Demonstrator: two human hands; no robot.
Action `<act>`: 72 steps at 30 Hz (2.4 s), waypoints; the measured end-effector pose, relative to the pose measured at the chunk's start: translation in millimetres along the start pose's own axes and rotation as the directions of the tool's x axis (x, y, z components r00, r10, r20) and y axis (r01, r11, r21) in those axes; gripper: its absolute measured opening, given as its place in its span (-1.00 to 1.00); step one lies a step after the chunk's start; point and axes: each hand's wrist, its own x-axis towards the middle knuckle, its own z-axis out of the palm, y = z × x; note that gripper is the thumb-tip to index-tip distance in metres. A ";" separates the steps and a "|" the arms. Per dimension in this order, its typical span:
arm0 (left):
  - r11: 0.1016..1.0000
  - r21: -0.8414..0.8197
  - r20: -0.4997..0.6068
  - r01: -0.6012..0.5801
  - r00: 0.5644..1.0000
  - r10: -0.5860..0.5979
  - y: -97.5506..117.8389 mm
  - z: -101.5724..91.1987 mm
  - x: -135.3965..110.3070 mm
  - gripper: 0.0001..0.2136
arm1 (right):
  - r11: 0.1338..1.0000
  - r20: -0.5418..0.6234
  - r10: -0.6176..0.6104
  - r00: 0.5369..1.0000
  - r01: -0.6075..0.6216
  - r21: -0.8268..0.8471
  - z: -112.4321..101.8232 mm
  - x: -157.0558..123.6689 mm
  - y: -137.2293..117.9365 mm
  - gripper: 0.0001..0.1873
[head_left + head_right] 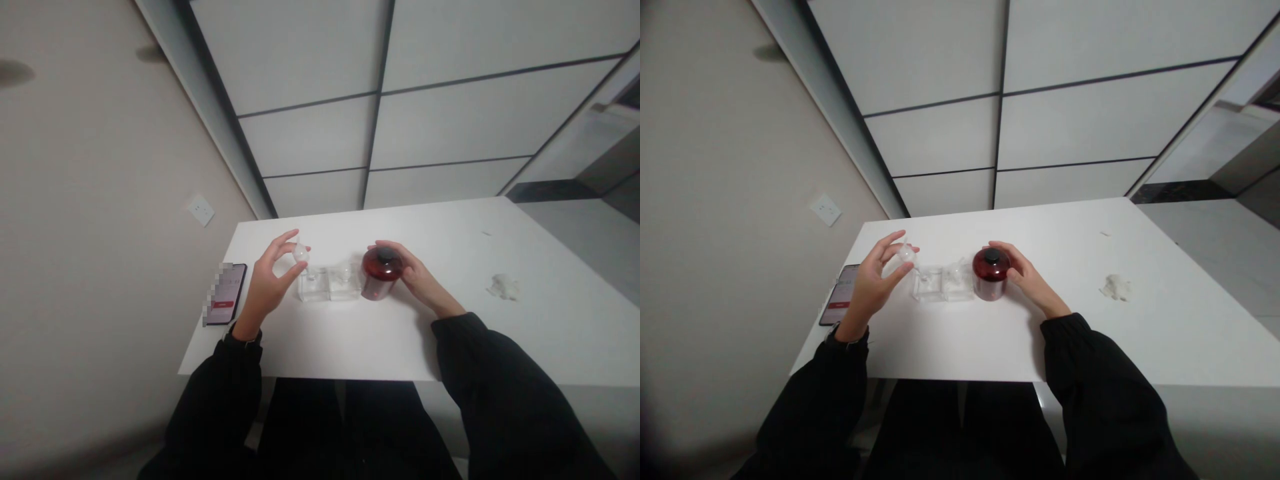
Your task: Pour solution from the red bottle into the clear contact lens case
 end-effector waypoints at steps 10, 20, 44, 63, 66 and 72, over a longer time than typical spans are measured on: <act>0.999 0.000 0.024 0.033 0.999 -0.033 1.4 -3.4 0.8 -0.42 | 0.995 -0.019 -0.008 1.000 0.006 -0.104 1.2 1.1 -8.7 -0.12; 0.994 -0.102 0.027 0.034 0.999 -0.031 -3.2 -7.3 5.1 -0.50 | 0.994 -0.021 0.000 1.000 -0.002 -0.105 1.2 1.4 -6.7 -0.04; 0.962 0.184 0.089 0.200 0.972 -0.219 -123.9 24.5 35.9 -0.57 | 0.788 -0.101 -0.287 0.953 0.176 -0.590 10.0 16.4 -86.6 -0.65; 0.970 0.171 -0.028 0.172 0.985 -0.170 -134.6 35.4 36.8 -0.64 | 0.214 0.713 0.155 0.684 0.681 -0.700 62.4 100.6 -153.3 -0.87; 0.972 0.165 -0.033 0.170 0.985 -0.167 -134.2 35.9 37.1 -0.66 | 0.237 0.702 0.172 0.691 0.663 -0.710 58.9 100.8 -162.4 -0.80; 0.975 0.152 -0.046 0.163 0.986 -0.157 -134.5 36.6 37.2 -0.67 | 0.239 0.694 0.147 0.705 0.656 -0.716 51.4 100.9 -169.1 -0.80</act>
